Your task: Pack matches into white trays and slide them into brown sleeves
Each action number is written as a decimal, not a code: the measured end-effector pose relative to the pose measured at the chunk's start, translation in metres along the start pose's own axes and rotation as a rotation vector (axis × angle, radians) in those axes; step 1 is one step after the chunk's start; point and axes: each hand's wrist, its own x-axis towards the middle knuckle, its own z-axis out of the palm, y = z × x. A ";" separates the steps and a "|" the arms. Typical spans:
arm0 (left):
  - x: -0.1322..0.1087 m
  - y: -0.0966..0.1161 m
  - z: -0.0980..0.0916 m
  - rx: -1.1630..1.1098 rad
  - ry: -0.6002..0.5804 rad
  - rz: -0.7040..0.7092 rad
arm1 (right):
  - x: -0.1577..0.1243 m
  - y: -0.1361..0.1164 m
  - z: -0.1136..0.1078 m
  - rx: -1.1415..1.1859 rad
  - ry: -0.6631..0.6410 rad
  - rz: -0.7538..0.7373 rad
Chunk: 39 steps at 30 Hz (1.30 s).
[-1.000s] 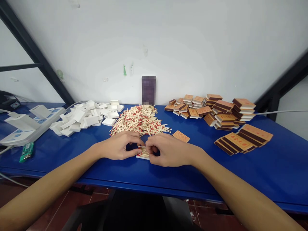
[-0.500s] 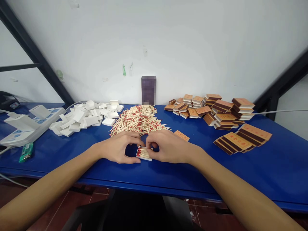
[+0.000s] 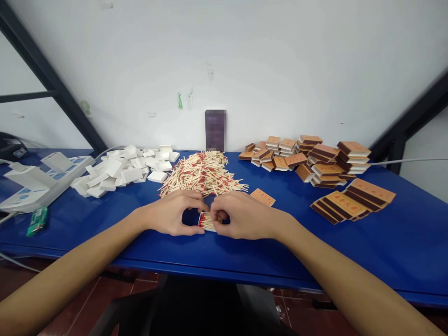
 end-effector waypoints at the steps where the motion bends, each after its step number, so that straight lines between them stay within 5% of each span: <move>1: 0.000 0.000 0.000 0.001 -0.003 -0.001 | 0.000 0.000 0.000 -0.003 0.003 0.004; 18: 0.000 -0.001 0.000 -0.005 0.011 -0.003 | 0.003 -0.002 -0.002 -0.128 0.033 0.018; 25: -0.001 0.000 0.000 0.033 0.011 0.028 | -0.015 0.023 -0.028 -0.637 0.303 0.401; 31: 0.000 0.000 0.002 0.095 0.034 0.037 | -0.038 0.053 -0.046 -0.472 0.037 0.639; 39: 0.001 -0.001 0.002 -0.049 0.109 0.065 | -0.029 0.020 -0.043 -0.117 -0.257 0.434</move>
